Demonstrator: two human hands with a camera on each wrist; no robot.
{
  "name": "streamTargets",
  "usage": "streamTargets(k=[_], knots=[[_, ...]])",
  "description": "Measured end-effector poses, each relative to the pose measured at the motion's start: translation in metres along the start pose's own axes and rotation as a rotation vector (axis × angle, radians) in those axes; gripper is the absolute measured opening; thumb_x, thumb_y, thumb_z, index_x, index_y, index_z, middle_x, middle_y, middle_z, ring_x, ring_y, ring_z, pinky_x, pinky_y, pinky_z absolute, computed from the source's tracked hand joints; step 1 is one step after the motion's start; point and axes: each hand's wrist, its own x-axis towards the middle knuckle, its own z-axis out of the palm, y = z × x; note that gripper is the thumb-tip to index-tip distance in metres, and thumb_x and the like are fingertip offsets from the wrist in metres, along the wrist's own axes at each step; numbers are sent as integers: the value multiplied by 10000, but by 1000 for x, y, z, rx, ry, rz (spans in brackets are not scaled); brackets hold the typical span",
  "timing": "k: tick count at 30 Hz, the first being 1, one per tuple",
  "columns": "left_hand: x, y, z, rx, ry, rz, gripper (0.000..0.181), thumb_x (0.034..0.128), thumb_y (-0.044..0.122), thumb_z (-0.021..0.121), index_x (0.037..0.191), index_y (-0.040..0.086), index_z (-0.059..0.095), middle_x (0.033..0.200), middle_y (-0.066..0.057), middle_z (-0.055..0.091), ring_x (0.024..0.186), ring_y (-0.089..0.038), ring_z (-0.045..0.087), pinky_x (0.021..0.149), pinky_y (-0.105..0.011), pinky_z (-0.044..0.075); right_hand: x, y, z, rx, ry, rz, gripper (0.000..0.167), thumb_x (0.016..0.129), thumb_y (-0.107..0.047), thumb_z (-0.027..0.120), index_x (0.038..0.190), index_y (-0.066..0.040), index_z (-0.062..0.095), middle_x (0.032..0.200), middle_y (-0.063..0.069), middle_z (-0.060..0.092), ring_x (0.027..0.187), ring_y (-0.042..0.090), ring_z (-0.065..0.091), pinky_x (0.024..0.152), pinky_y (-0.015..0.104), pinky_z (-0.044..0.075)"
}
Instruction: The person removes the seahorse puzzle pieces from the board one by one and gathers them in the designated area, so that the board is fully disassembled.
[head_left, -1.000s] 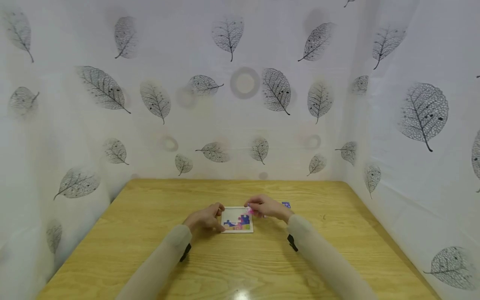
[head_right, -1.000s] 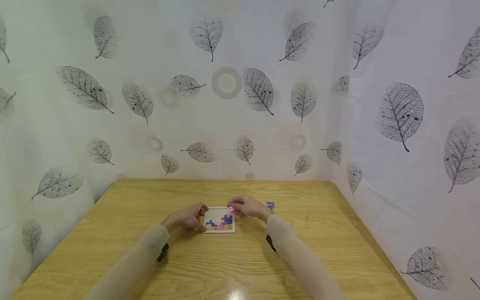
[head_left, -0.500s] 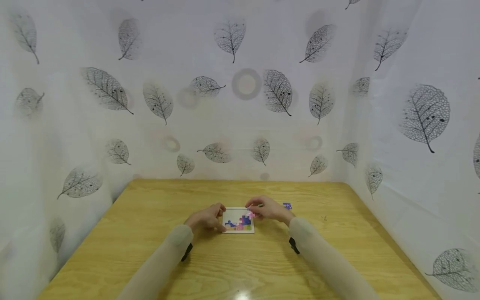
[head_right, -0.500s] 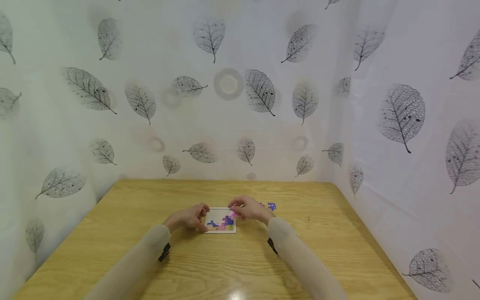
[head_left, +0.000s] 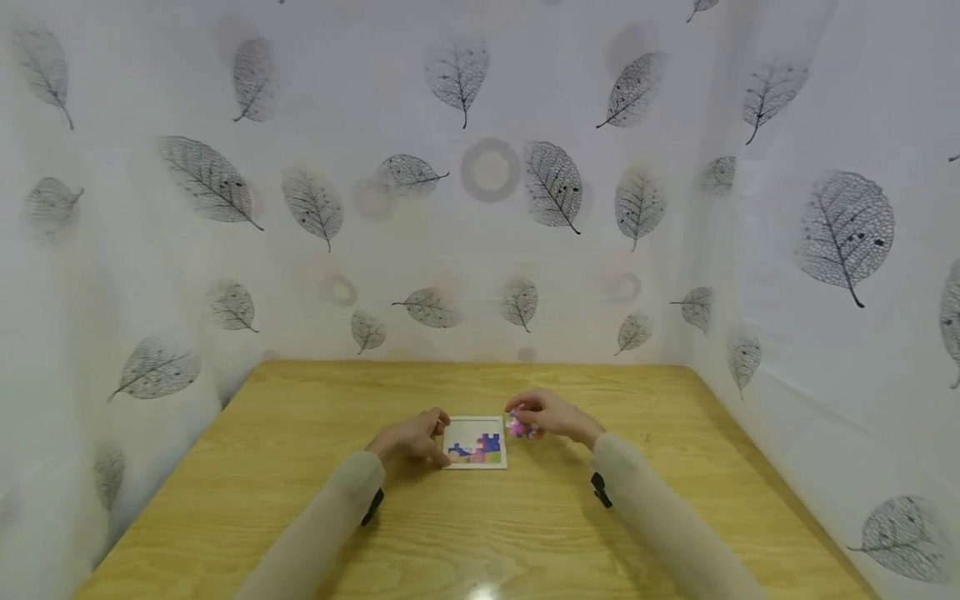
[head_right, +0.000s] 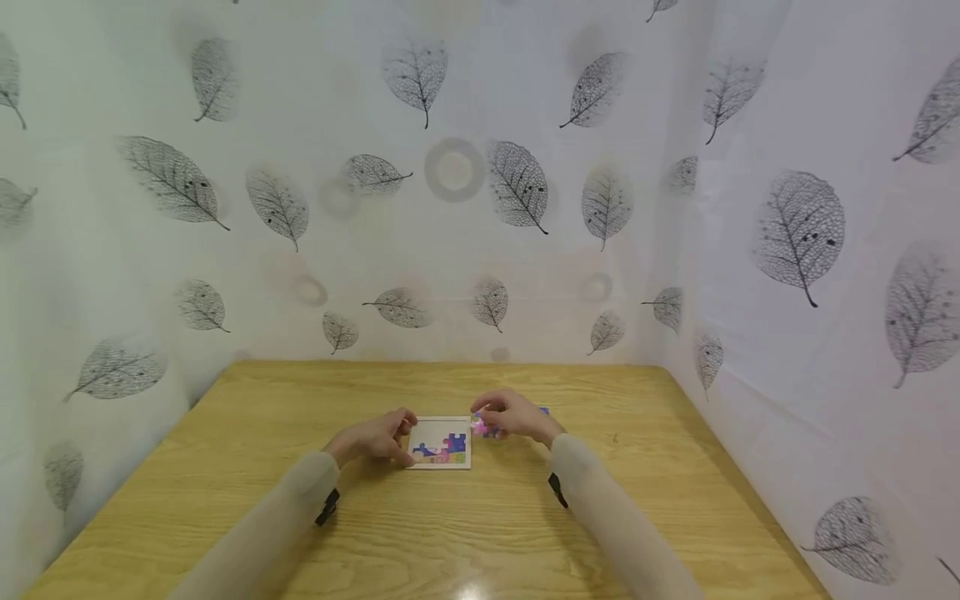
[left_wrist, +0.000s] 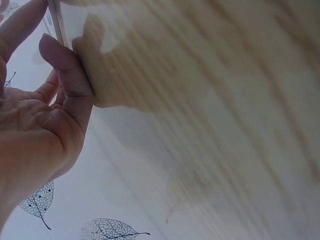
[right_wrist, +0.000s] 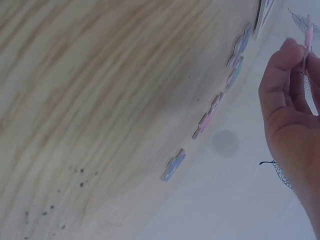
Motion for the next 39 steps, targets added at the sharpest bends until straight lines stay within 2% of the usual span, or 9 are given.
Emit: streamTargets(k=[2,7,14,18,24,29,33,39], knots=[[0,-1,1,5,0,-3,694,750,144,842,1319,47,455,1285,-147,509,1235,-331,476,1087,-510,356,-1,1,-1,13,4,12,313,1026,-152,505,1299,-13,568,1010,129,648,831,288,639,683,443,571],[0,-1,0,-8,7,-21,684,752,136,837,1314,52,456,1285,-148,502,1227,-327,472,1089,-506,357,-1,1,-6,6,21,0,319,1010,-179,543,1257,21,579,1005,110,665,813,250,647,661,446,571],[0,2,-2,-3,5,-20,694,743,132,841,1315,49,457,1276,-151,504,1212,-321,481,1074,-494,378,-4,8,-15,-64,74,-4,282,1001,-203,563,1192,-18,657,918,69,686,751,340,628,539,381,515],[0,3,-2,-3,9,-25,673,757,142,834,1310,57,459,1283,-150,502,1202,-316,478,1073,-502,372,-6,12,-19,-49,87,0,274,1005,-165,551,1192,6,653,881,94,677,679,310,608,516,348,499],[0,-1,0,-11,-2,-21,683,752,133,836,1312,51,455,1288,-152,499,1220,-319,473,1079,-495,369,-11,21,-23,42,53,18,284,995,-111,557,1223,45,622,1025,177,687,731,222,659,659,436,584],[0,-2,1,-15,2,-23,688,750,128,836,1318,53,455,1301,-157,498,1242,-333,464,1089,-503,359,-15,27,-27,71,47,30,320,971,-92,591,1244,76,592,1077,225,671,740,191,667,686,396,591],[1,-2,3,-31,2,-38,682,758,150,835,1321,71,458,1314,-142,494,1242,-314,458,1105,-510,338,-20,29,-31,57,57,48,324,937,-66,627,1232,65,596,1061,207,661,777,194,657,704,375,588],[3,-1,2,-42,0,-38,682,756,134,837,1319,70,458,1329,-154,490,1253,-326,451,1106,-525,330,-26,32,-36,-23,64,56,303,917,-73,639,1205,20,622,1018,167,657,817,217,629,723,387,574]])
